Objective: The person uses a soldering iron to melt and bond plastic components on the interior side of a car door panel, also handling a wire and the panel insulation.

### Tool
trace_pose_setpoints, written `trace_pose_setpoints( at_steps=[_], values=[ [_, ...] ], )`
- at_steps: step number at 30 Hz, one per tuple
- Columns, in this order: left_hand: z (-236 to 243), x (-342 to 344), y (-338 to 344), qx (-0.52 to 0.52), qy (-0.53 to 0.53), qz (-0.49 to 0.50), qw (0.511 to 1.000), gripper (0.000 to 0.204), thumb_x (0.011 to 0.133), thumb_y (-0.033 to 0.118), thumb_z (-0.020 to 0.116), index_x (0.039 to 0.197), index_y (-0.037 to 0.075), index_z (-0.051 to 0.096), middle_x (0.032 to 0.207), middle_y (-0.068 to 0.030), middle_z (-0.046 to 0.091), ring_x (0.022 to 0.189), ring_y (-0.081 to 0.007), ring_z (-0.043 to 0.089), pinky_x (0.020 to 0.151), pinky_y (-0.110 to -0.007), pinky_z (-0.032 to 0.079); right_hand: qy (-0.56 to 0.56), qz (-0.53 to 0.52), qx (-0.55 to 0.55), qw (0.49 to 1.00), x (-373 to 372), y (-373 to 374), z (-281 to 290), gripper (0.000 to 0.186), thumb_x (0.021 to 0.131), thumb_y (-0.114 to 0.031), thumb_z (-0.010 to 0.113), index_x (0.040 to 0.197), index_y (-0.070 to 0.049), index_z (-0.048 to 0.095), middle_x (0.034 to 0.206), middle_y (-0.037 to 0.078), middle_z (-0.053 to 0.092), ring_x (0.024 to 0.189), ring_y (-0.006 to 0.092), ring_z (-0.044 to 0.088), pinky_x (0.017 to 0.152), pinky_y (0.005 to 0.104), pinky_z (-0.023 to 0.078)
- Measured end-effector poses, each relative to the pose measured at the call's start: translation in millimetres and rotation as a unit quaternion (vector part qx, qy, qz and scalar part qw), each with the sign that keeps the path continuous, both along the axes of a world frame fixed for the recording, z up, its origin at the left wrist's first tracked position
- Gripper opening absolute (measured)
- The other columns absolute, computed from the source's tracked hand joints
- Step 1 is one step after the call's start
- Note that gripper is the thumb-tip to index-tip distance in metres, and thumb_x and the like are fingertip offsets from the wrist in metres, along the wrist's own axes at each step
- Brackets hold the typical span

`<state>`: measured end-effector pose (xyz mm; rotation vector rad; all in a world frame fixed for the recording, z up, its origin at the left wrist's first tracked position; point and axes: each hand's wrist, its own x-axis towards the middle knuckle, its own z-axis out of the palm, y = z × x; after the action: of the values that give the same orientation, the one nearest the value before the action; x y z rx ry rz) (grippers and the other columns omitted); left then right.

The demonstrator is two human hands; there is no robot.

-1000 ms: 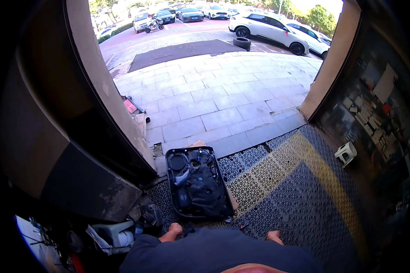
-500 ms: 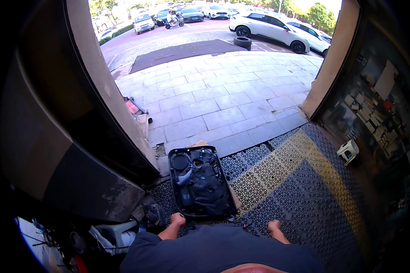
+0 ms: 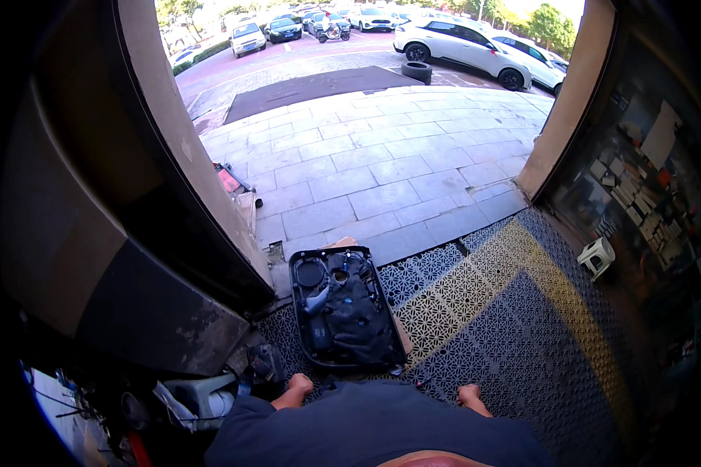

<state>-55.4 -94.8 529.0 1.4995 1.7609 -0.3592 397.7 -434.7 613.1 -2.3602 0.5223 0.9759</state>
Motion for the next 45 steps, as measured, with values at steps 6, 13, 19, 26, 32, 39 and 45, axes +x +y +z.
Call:
trace_pose_setpoints(
  at_steps=[6,13,19,26,32,39,45],
  values=[
    [-1,8,10,0.009,-0.034,-0.023,0.999,0.021,0.08,0.009,0.07,0.095,0.014,0.083,0.112,-0.0166,0.077,0.108,-0.0372,0.072,0.097,-0.043,0.056,-0.011,0.044,0.038,0.998,-11,2,11,0.008,0.097,-0.004,0.065,0.099,0.004,0.067,0.071,0.019,0.064,0.05,0.0244,0.057,0.046,0.0407,0.046],
    [16,8,3,0.025,-0.024,-0.029,0.999,0.021,0.079,0.009,0.069,0.093,0.014,0.083,0.11,-0.0168,0.077,0.106,-0.0369,0.073,0.096,-0.042,0.056,0.002,0.027,0.044,0.999,-15,-6,0,0.008,0.096,-0.004,0.066,0.097,0.003,0.068,0.072,0.018,0.066,0.051,0.0241,0.059,0.045,0.0394,0.046],
    [3,-9,-11,0.003,-0.003,-0.018,1.0,0.02,0.082,0.013,0.068,0.095,0.009,0.082,0.111,-0.0185,0.077,0.106,-0.0386,0.072,0.097,-0.042,0.056,0.019,0.027,0.042,0.999,-29,-15,3,0.011,0.098,-0.007,0.065,0.101,0.004,0.067,0.072,0.017,0.067,0.053,0.0242,0.062,0.044,0.0377,0.047],
    [-52,-35,-38,-0.056,-0.006,-0.08,0.995,0.03,0.09,0.025,0.06,0.102,0.005,0.08,0.113,-0.0225,0.074,0.11,-0.0396,0.071,0.098,-0.045,0.055,0.058,0.119,0.029,0.991,-34,-59,-65,0.02,0.097,-0.005,0.05,0.093,0.002,0.067,0.068,0.019,0.066,0.049,0.0258,0.061,0.042,0.0419,0.044],
    [-10,-14,-56,0.03,-0.087,-0.032,0.995,0.025,0.09,0.021,0.057,0.094,0.005,0.076,0.098,-0.0224,0.075,0.096,-0.0401,0.073,0.09,-0.047,0.057,0.077,0.075,0.094,0.99,-75,-36,-92,0.011,0.097,-0.011,0.058,0.095,-0.003,0.066,0.069,0.008,0.062,0.05,0.0168,0.057,0.042,0.0321,0.044],
    [-147,21,-93,0.222,0.086,-0.161,0.958,0.021,0.091,0.029,0.064,0.089,0.009,0.063,0.09,-0.0126,0.068,0.092,-0.0349,0.067,0.082,-0.049,0.054,0.111,0.335,0.064,0.933,-99,-9,-335,0.015,0.094,-0.006,0.055,0.101,-0.001,0.068,0.07,0.006,0.063,0.053,0.0152,0.059,0.051,0.031,0.049],
    [-219,13,-101,0.455,-0.061,-0.151,0.876,0.02,0.083,0.002,0.07,0.071,0.005,0.054,0.063,-0.0101,0.045,0.056,-0.0282,0.045,0.052,-0.041,0.037,0.145,0.19,0.096,0.966,-129,18,-571,0.026,0.098,-0.023,0.063,0.086,0.0,0.064,0.067,0.007,0.063,0.048,0.0162,0.055,0.045,0.0348,0.044]
  ],
)
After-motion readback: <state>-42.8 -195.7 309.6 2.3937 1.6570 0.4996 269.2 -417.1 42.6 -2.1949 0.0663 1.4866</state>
